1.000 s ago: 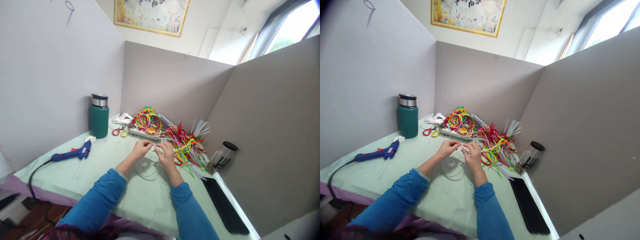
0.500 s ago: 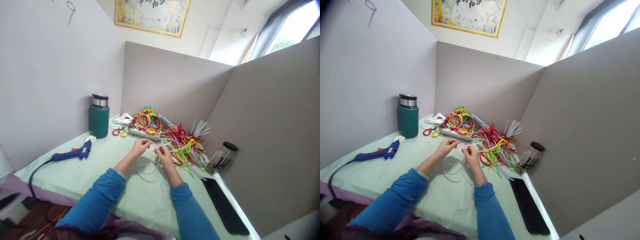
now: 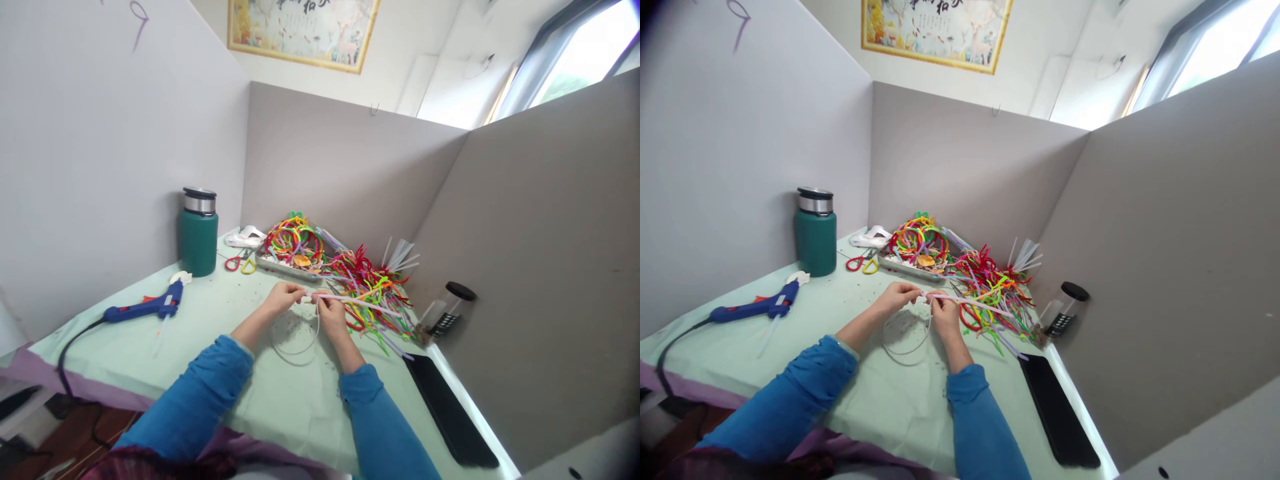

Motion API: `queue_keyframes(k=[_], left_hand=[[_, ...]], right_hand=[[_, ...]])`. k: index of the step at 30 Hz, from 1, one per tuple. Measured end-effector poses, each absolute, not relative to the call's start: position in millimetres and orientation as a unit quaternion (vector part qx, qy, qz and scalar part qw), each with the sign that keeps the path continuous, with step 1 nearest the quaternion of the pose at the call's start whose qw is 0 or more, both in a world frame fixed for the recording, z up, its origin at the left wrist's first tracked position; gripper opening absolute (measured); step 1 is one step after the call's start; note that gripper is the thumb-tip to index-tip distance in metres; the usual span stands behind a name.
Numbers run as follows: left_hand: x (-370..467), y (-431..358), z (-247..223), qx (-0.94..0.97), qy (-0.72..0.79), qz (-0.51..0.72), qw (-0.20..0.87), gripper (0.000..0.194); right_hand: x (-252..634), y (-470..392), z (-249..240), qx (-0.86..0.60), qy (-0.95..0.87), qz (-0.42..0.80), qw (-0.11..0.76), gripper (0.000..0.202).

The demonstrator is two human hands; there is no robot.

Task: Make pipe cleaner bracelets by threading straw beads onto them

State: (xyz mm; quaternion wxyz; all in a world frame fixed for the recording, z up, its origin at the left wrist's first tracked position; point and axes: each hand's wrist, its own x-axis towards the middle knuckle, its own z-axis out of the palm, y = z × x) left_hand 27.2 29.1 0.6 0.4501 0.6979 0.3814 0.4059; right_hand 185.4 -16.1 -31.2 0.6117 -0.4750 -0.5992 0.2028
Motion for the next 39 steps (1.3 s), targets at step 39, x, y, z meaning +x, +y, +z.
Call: queue_keyframes(k=[39], left_hand=[[30.0, 22.2, 6.3, 0.641, 0.399, 0.406, 0.516, 0.027]], right_hand=[[185.1, -22.7, -20.7, -0.433, -0.554, 0.347, 0.621, 0.027]])
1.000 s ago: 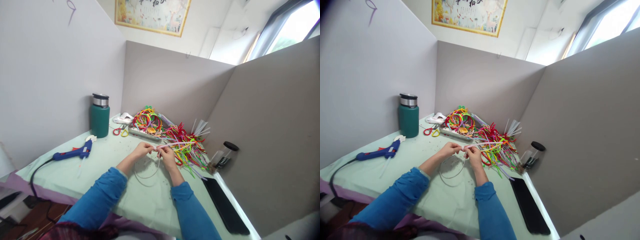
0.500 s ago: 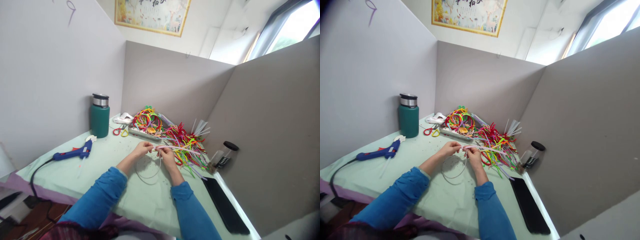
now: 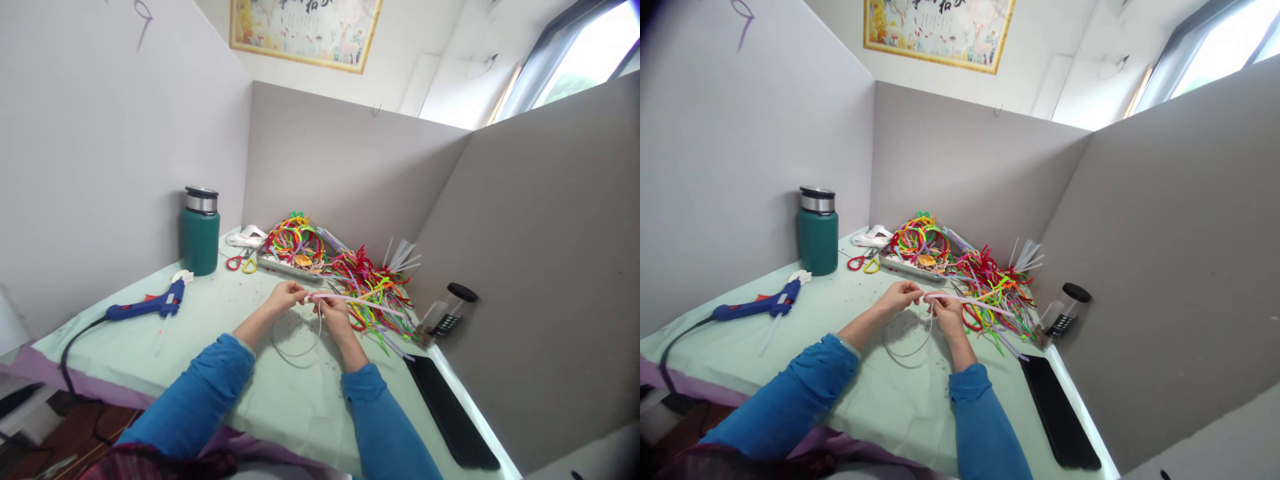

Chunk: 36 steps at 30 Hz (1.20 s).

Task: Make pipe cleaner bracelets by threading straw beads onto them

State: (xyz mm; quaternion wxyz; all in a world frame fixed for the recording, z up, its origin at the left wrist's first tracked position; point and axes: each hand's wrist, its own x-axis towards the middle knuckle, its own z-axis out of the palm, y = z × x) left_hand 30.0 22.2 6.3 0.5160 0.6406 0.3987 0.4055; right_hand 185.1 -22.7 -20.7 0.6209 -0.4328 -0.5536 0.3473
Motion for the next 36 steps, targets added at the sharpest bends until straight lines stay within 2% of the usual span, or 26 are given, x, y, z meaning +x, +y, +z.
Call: queue_keyframes(k=[5, 13, 28, 36], left_hand=[[29.5, 24.5, 4.0, 0.637, 0.347, 0.417, 0.548, 0.029], [28.6, 25.3, 4.1, 0.643, 0.341, 0.421, 0.542, 0.033], [25.9, 22.3, 8.1, 0.657, 0.412, 0.397, 0.492, 0.033], [26.1, 21.0, 9.4, 0.657, 0.416, 0.389, 0.494, 0.037]], right_hand=[[186.5, -22.0, -21.4, -0.441, -0.553, 0.344, 0.618, 0.027], [186.7, -22.3, -21.8, -0.433, -0.568, 0.340, 0.612, 0.025], [183.0, -25.5, -16.7, -0.442, -0.556, 0.339, 0.616, 0.029], [183.5, -24.7, -19.4, -0.422, -0.558, 0.343, 0.627, 0.024]])
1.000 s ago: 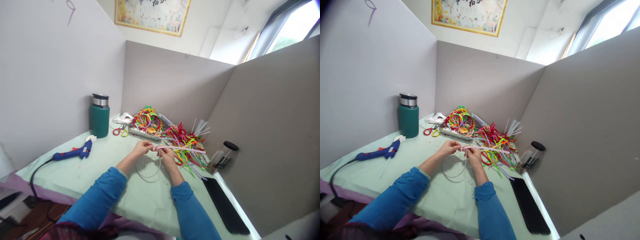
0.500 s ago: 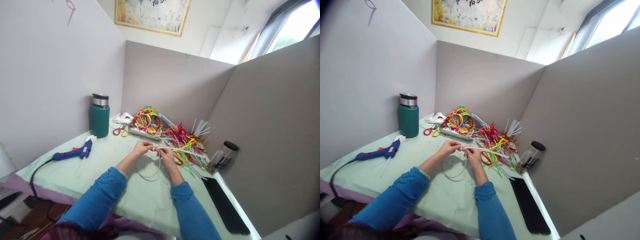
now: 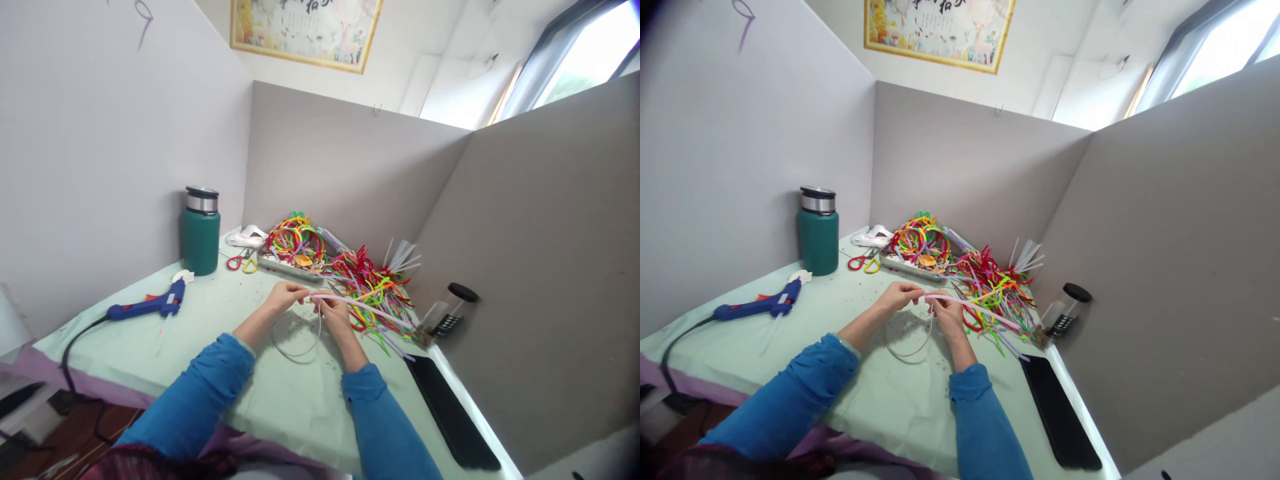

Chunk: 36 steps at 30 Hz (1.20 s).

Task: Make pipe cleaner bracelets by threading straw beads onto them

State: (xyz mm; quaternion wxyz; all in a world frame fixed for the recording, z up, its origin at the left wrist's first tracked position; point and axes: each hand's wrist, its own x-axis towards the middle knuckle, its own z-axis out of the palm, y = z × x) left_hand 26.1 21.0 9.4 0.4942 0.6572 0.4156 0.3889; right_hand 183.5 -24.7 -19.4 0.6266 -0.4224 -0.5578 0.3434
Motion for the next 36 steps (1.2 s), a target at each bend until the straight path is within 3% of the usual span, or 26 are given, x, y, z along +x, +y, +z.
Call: queue_keyframes(k=[26, 32, 36], left_hand=[[28.5, 19.0, 7.6, 0.639, 0.390, 0.417, 0.516, 0.032], [31.3, 20.5, 5.1, 0.653, 0.397, 0.406, 0.501, 0.032], [34.3, 22.4, 0.4, 0.664, 0.366, 0.405, 0.511, 0.028]], right_hand=[[180.2, -33.1, -11.9, -0.455, -0.595, 0.289, 0.596, 0.015], [184.0, -22.9, -21.9, -0.444, -0.607, 0.241, 0.614, 0.018], [182.4, -20.1, -22.6, -0.442, -0.572, 0.279, 0.632, 0.026]])
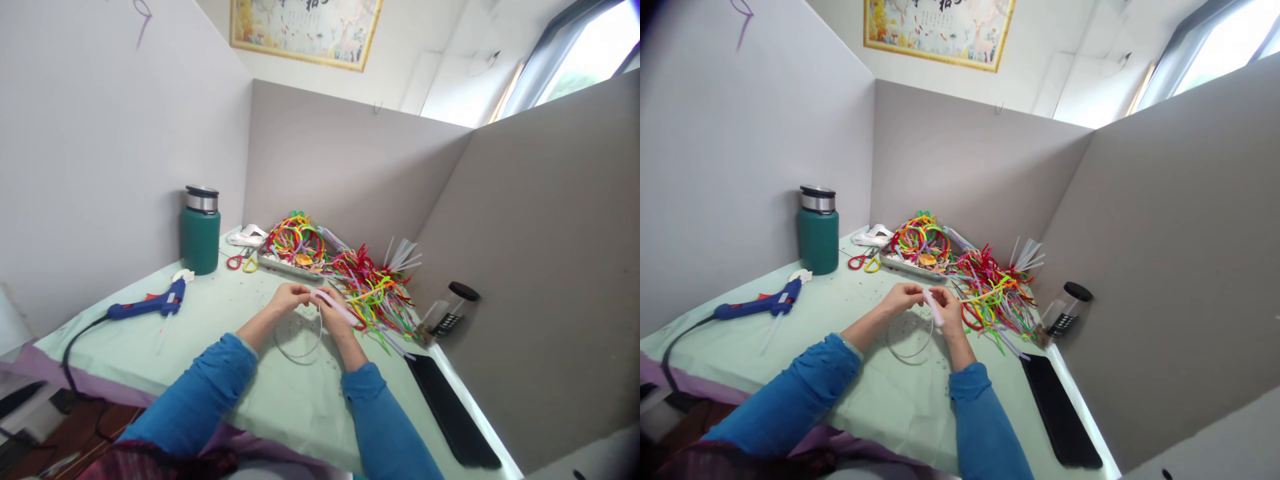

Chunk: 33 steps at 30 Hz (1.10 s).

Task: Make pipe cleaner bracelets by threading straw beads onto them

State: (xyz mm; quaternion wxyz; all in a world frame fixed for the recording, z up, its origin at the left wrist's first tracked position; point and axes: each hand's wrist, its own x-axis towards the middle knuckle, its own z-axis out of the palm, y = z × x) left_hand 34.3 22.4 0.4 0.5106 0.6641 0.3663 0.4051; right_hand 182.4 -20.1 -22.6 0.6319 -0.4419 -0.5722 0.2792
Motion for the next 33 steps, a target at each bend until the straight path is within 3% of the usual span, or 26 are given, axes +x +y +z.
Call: queue_keyframes(k=[13, 20, 33], left_hand=[[35.0, 17.1, 1.9, 0.685, 0.316, 0.384, 0.532, 0.023], [33.2, 14.8, 7.5, 0.647, 0.353, 0.382, 0.558, 0.035], [33.8, 20.1, 1.5, 0.663, 0.376, 0.404, 0.506, 0.042]], right_hand=[[183.1, -19.5, -22.1, -0.432, -0.523, 0.330, 0.657, 0.027], [181.6, -20.7, -20.6, -0.433, -0.527, 0.342, 0.647, 0.026], [181.3, -24.4, -21.0, -0.425, -0.564, 0.324, 0.630, 0.022]])
